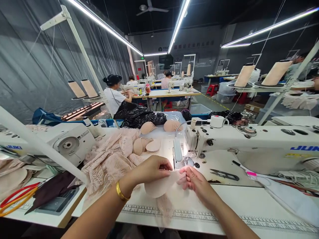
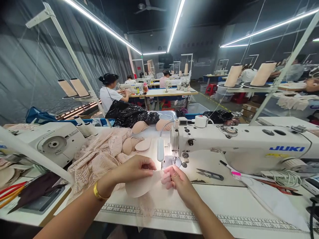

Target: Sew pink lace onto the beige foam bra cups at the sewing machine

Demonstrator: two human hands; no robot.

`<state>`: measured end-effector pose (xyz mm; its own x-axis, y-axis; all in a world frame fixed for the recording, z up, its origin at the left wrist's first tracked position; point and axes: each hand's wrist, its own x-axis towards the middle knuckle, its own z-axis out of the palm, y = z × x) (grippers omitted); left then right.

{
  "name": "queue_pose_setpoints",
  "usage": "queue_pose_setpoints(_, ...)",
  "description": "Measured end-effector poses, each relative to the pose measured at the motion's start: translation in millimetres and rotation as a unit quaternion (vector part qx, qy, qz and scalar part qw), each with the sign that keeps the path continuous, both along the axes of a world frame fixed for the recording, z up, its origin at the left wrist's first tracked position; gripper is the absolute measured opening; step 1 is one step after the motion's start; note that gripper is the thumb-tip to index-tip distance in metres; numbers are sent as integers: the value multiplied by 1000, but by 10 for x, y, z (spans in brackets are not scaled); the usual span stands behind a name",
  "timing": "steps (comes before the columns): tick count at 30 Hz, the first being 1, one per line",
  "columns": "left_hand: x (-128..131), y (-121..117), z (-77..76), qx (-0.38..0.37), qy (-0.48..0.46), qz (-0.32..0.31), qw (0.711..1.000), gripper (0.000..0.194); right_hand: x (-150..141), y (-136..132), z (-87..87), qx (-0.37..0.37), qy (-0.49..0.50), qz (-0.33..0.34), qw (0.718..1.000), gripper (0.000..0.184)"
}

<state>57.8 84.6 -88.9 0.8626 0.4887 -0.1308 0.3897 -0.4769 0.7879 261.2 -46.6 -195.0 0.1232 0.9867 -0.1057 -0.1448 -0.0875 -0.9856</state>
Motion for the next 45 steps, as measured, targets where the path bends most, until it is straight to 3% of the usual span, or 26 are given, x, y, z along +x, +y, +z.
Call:
queue_pose_setpoints(3, 156, 27, -22, 66, 19, -17, 997, 18, -37, -14, 39, 15, -46, -7, 999, 69)
queue_pose_setpoints(8, 208, 85, -63, 94, 19, -24, 995, 23, -119, -65, 201, 39, -105, -13, 994, 48)
queue_pose_setpoints(10, 170, 91, -63, 67, 12, -45, 997, 44, -144, -129, 332, 54, -159, 9, 986, 36)
queue_pose_setpoints(13, 119, 80, -22, -34, -7, -145, 989, 85, -159, -250, 634, 79, -254, 89, 960, 23)
queue_pose_setpoints(15, 115, 61, 19, -92, -21, -220, 971, 93, -150, -313, 868, 83, -296, 151, 939, 21)
queue_pose_setpoints(18, 135, 30, 55, -157, -49, -289, 943, 69, -104, -353, 1150, 98, -351, 190, 912, 19)
queue_pose_setpoints(20, 136, 23, 53, -170, -60, -280, 943, 50, -57, -355, 1249, 126, -380, 186, 897, 17)
queue_pose_setpoints(22, 113, 25, 44, -151, -63, -240, 957, 43, -9, -352, 1280, 163, -414, 167, 880, 20)
queue_pose_setpoints(25, 50, 32, 44, -104, -79, -173, 976, 35, 28, -337, 1235, 253, -493, 91, 827, 23)
queue_pose_setpoints(26, 27, 33, 46, -67, -94, -145, 983, 33, 25, -326, 1202, 303, -528, 46, 792, 25)
queue_pose_setpoints(28, -20, 38, 36, 64, -141, -83, 984, 31, -1, -291, 1107, 410, -590, -52, 693, 30)
queue_pose_setpoints(30, -71, 43, -19, 245, -187, -52, 950, 26, -35, -239, 964, 481, -620, -120, 609, 35)
queue_pose_setpoints(31, -98, 42, -71, 338, -195, -54, 919, 22, -46, -209, 870, 497, -623, -132, 590, 36)
queue_pose_setpoints(33, -153, 21, -218, 495, -169, -74, 849, 18, -42, -146, 641, 502, -617, -124, 593, 34)
queue_pose_setpoints(35, -197, -29, -393, 579, -97, -109, 802, 15, 6, -88, 383, 485, -619, -94, 611, 31)
queue_pose_setpoints(39, -169, -128, -617, 563, -2, -212, 798, 26, 205, -8, -25, 431, -630, 17, 646, 31)
queue_pose_setpoints(43, 67, -67, -619, 563, -12, -237, 791, 15, 470, 76, -170, 393, -627, 60, 670, 35)
queue_pose_setpoints(45, 210, -8, -638, 541, 16, -228, 810, 15, 596, 137, -197, 383, -624, 72, 677, 36)
